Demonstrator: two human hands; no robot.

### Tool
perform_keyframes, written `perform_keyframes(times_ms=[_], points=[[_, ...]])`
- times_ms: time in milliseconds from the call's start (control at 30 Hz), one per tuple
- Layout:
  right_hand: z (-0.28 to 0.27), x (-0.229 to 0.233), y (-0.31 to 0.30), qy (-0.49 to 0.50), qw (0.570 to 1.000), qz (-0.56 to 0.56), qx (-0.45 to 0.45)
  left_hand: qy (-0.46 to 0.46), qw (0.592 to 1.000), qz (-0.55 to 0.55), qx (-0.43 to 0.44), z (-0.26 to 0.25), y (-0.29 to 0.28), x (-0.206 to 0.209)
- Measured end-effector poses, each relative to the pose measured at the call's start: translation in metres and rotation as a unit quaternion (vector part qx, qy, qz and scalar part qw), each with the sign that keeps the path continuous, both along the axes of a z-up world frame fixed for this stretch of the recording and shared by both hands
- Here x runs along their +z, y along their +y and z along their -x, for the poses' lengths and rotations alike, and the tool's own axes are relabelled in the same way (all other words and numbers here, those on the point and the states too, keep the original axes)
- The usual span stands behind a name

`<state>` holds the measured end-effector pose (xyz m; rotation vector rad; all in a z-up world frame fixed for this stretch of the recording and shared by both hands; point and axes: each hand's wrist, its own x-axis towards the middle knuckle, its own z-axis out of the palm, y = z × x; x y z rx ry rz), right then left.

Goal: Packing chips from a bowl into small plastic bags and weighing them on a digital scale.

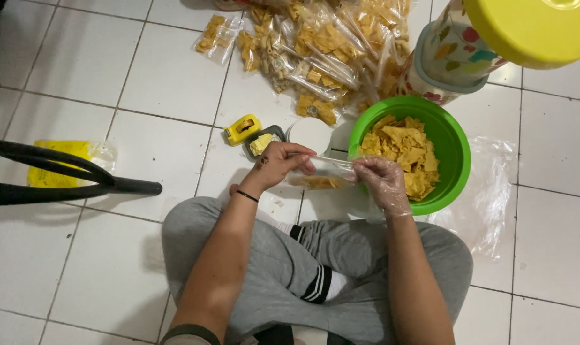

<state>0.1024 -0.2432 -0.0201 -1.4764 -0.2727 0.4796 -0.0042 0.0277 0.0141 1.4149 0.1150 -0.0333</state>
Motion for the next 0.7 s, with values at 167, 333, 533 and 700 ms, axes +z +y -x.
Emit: perform_keyframes(times_ms=[167, 333, 533, 700], points=[[0.005, 0.002, -0.001, -0.069, 0.993, -0.095, 0.012, -0.020, 0.997, 0.067, 0.016, 0.000, -0.002, -0.010], [0.008, 0.004, -0.005, -0.133, 0.985, -0.096, 0.045, -0.014, 0.995, 0.095, 0.039, 0.001, -0.004, -0.020], [0.017, 0.005, -0.005, -0.132, 0.991, 0.006, 0.017, -0.005, 0.995, 0.093, 0.032, 0.005, -0.007, -0.029], [0.032, 0.031, -0.001, -0.067, 0.992, 0.071, 0.082, 0.029, 0.999, 0.026, -0.021, 0.012, -0.010, -0.029]])
